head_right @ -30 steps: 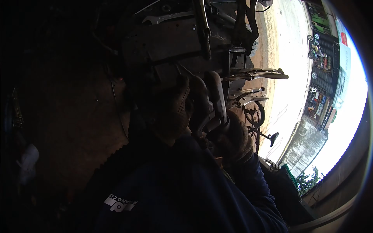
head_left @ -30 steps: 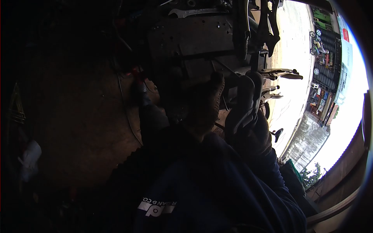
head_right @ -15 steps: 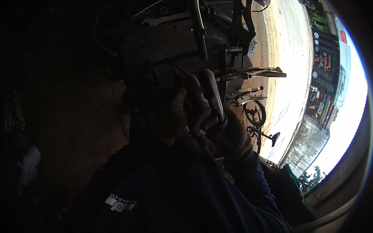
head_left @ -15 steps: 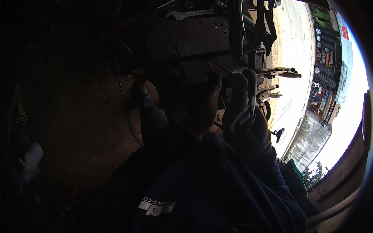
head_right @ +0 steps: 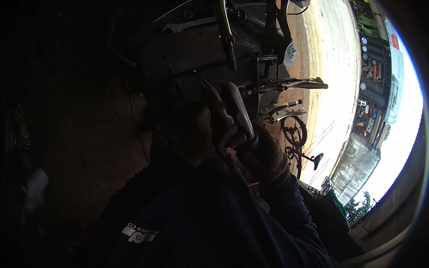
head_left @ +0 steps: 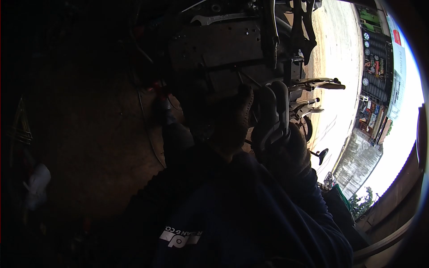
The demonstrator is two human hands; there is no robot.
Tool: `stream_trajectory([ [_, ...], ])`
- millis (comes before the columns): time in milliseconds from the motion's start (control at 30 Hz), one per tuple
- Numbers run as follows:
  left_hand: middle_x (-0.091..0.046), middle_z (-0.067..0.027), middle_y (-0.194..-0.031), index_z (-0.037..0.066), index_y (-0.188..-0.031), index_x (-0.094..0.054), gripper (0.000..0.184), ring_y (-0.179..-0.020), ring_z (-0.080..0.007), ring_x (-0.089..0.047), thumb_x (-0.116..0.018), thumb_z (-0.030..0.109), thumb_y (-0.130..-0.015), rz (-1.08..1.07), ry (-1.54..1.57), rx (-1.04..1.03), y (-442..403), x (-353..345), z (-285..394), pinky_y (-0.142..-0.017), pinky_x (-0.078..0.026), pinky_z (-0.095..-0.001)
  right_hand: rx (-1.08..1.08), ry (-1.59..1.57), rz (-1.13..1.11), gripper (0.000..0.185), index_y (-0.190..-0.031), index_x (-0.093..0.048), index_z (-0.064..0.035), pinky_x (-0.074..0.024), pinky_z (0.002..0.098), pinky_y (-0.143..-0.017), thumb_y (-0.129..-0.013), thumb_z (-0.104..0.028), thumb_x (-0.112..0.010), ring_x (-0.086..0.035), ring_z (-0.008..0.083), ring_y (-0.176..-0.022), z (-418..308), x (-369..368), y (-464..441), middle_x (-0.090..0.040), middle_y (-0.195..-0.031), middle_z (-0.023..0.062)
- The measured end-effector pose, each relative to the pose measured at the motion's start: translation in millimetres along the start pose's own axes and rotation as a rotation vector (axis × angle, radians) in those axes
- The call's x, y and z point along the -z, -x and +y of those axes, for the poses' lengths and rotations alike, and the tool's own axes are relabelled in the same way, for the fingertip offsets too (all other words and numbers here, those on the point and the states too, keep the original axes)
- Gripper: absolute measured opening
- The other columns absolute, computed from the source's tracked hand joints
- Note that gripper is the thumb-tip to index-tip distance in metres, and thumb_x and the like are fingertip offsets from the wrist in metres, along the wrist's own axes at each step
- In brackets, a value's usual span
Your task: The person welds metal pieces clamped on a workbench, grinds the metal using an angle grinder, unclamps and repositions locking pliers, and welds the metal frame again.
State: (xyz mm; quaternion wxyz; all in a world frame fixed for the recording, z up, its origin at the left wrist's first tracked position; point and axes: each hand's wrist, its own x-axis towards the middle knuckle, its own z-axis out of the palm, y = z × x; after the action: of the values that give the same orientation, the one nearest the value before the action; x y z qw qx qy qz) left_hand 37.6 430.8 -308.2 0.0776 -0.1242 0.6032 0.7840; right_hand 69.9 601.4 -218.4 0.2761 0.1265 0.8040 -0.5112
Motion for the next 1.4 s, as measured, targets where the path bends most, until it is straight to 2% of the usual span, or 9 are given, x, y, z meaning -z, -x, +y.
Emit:
stream_trajectory([
  [133,-0.068,-0.0068,-0.092,0.002,-0.110,-0.063,0.032,-0.082,-0.0171,-0.070,-0.067,0.029,-0.093,-0.023,0.225,0.291,-2,-3,8,-0.072,-0.059,-0.0312,-0.035,0.296,0.015,0.056,-0.133,-0.051,0.0022,-0.0552,0.0336,-0.082,-0.082,-0.015,-0.067,-0.067,0.0213,-0.099,-28,-9,-4,-0.067,-0.108,0.0125],
  [233,-0.063,-0.0044,-0.097,-0.001,-0.109,-0.063,0.038,-0.083,-0.0115,-0.063,-0.044,0.032,-0.107,-0.111,0.766,0.490,-2,-16,-44,-0.070,-0.051,-0.0240,-0.065,0.455,0.029,0.055,-0.133,-0.051,0.0004,-0.0565,0.0333,-0.078,-0.080,-0.005,-0.062,-0.069,0.0220,-0.095,-41,-17,-5,-0.068,-0.106,0.0131],
  [633,-0.065,-0.0135,-0.106,0.000,-0.122,-0.057,0.047,-0.098,-0.0228,-0.066,-0.074,0.026,-0.086,-0.145,-0.069,-0.180,1,-5,-42,-0.083,-0.055,-0.0374,-0.028,0.599,0.080,0.063,-0.136,-0.051,-0.0031,-0.0582,0.0423,-0.077,-0.075,-0.007,-0.066,-0.071,0.0356,-0.094,-24,-15,-8,-0.070,-0.101,0.0211],
  [733,-0.065,-0.0128,-0.106,-0.001,-0.122,-0.057,0.048,-0.097,-0.0226,-0.066,-0.073,0.027,-0.086,-0.186,0.116,-0.100,1,-4,-39,-0.083,-0.055,-0.0367,-0.034,0.612,0.075,0.064,-0.136,-0.051,-0.0037,-0.0582,0.0413,-0.077,-0.074,-0.006,-0.068,-0.071,0.0341,-0.094,-32,-17,-8,-0.070,-0.102,0.0201],
  [833,-0.061,-0.0058,-0.105,0.003,-0.126,-0.051,0.030,-0.090,-0.0089,-0.066,-0.044,0.023,-0.104,-0.210,0.364,-0.182,7,1,-47,-0.076,-0.059,-0.0256,-0.107,0.579,0.061,0.064,-0.136,-0.051,-0.0040,-0.0580,0.0390,-0.079,-0.074,-0.004,-0.068,-0.071,0.0304,-0.096,-54,-25,-10,-0.070,-0.104,0.0186],
  [933,-0.058,-0.0045,-0.115,0.006,-0.133,-0.046,0.033,-0.105,-0.0104,-0.063,-0.044,0.024,-0.105,-0.281,0.030,-0.063,9,7,-25,-0.088,-0.057,-0.0292,-0.132,0.482,0.022,0.065,-0.137,-0.050,-0.0040,-0.0575,0.0367,-0.081,-0.075,-0.004,-0.069,-0.071,0.0266,-0.099,-46,-21,-12,-0.070,-0.106,0.0173],
  [1033,-0.057,-0.0047,-0.116,0.007,-0.136,-0.042,0.037,-0.107,-0.0126,-0.063,-0.045,0.027,-0.105,-0.223,0.155,-0.232,7,3,-54,-0.091,-0.056,-0.0312,-0.103,0.505,0.033,0.065,-0.138,-0.049,-0.0036,-0.0574,0.0361,-0.082,-0.077,-0.006,-0.072,-0.071,0.0257,-0.100,-54,-25,-9,-0.070,-0.107,0.0169],
  [1233,-0.064,-0.0102,-0.108,0.003,-0.129,-0.052,0.038,-0.096,-0.0182,-0.067,-0.063,0.011,-0.094,-0.262,0.747,0.022,7,1,-50,-0.078,-0.057,-0.0297,-0.106,0.709,0.080,0.064,-0.136,-0.050,-0.0020,-0.0580,0.0372,-0.081,-0.077,-0.009,-0.075,-0.071,0.0285,-0.097,-68,-31,-8,-0.070,-0.105,0.0176],
  [1400,-0.057,-0.0095,-0.118,0.005,-0.136,-0.042,0.041,-0.103,-0.0164,-0.066,-0.055,0.024,-0.102,-0.307,0.222,-0.130,8,8,-31,-0.089,-0.059,-0.0300,-0.085,0.633,0.095,0.063,-0.136,-0.050,-0.0020,-0.0583,0.0372,-0.080,-0.079,-0.013,-0.075,-0.071,0.0283,-0.098,-53,-27,-7,-0.070,-0.105,0.0174],
])
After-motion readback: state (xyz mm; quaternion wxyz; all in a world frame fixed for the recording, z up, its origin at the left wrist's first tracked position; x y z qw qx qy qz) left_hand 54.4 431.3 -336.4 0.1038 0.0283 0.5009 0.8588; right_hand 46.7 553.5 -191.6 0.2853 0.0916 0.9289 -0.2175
